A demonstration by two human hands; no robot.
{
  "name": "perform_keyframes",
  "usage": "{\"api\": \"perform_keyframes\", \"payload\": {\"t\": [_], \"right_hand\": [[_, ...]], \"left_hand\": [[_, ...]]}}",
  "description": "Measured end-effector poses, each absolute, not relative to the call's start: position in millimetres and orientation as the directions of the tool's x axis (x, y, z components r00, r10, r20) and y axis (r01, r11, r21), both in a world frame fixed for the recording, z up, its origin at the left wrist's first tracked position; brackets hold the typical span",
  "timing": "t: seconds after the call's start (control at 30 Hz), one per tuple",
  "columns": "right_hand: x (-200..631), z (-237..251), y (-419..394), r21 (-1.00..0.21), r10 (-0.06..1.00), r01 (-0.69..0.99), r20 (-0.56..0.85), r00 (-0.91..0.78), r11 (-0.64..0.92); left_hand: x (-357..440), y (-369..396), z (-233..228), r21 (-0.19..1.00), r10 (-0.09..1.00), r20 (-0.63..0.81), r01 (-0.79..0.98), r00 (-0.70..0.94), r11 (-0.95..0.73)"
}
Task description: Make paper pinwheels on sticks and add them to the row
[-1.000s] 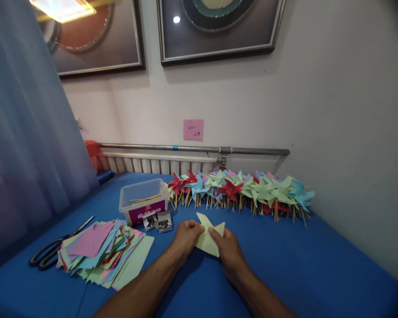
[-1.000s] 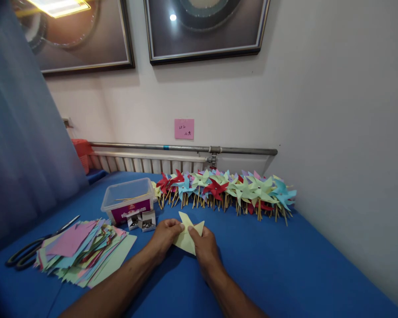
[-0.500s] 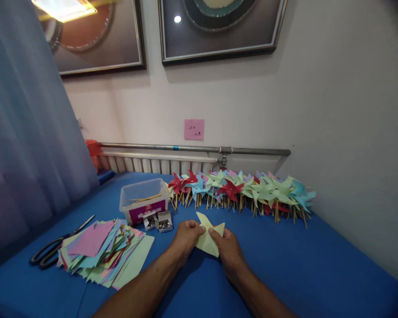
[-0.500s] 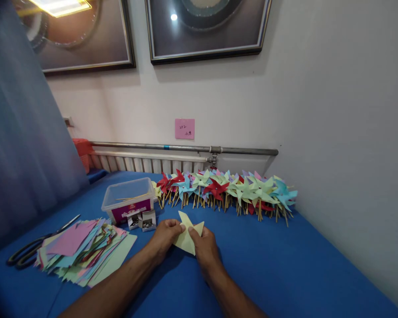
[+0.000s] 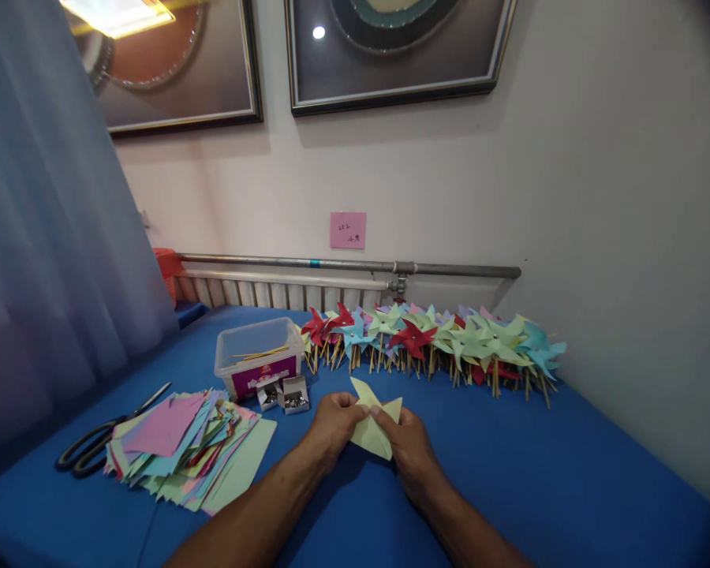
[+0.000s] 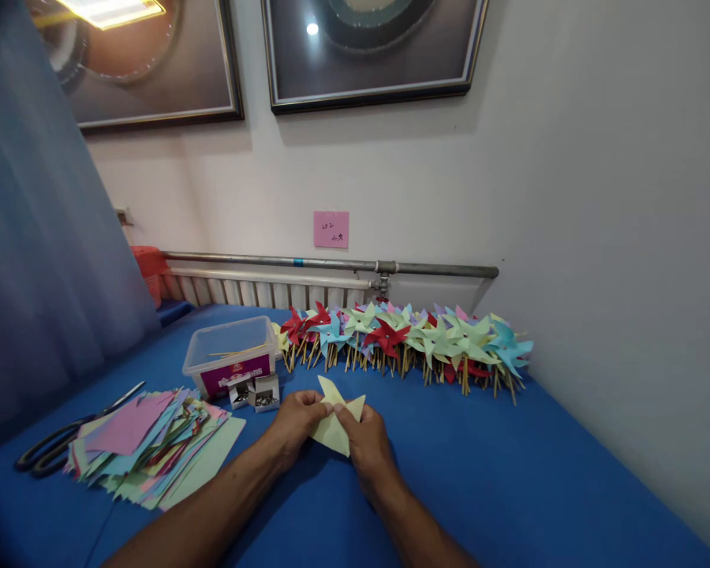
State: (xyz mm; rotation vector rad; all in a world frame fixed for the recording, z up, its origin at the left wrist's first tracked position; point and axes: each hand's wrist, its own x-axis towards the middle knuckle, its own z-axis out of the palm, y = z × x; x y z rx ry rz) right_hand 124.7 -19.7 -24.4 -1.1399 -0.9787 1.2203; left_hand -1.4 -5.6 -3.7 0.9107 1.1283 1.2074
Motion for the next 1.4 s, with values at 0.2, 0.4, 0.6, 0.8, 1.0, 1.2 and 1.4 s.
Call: {"api": "perform_keyframes", "payload": {"t": [0.2,0.4,0.6,0.8,1.0,1.2,1.4], "right_hand": [[125.0,-22.8,-20.2,-0.977,0.993,-0.209,-0.056,0.103,-0.033],[127.0,-28.6,-16.6,-0.981,0.995,-0.190,-0.044,0.092,-0.026],[127.8,-30.1,-15.7,-0.984,0.996,-0.176,-0.034,0.084,-0.019],[130.4,-25.4,-15.7,-0.997,0.999,-0.072,-0.006,0.054,-0.002],[128.2,-16.5,-20.5,-0.979,1.000,-0.204,-0.001,-0.019,-0.005],[127.5,1.5,-29.2,-0.913,0.990,-0.408,0.052,-0.135,-0.008],[125.6,-2.5,-26.6,-0.927,0.987,-0.376,0.062,-0.146,0.002]], "left_hand": [[-3.4,-6.7,-3.5,0.952,0.987,-0.161,-0.260,0.023,0.161],[-2.4,-4.4,-8.4,0.952,0.989,-0.148,-0.269,0.019,0.147],[-3.0,-5.6,-6.9,0.947,0.988,-0.149,-0.281,0.047,0.156],[-5.0,-4.0,-7.3,0.970,0.988,-0.154,-0.190,0.017,0.155],[-7.1,-2.7,-6.6,0.948,0.983,-0.183,-0.263,0.008,0.178],[-18.2,1.7,1.1,0.877,0.979,-0.203,-0.442,0.020,0.191],[-21.6,5.8,-2.9,0.889,0.983,-0.185,-0.424,0.019,0.175]]}}
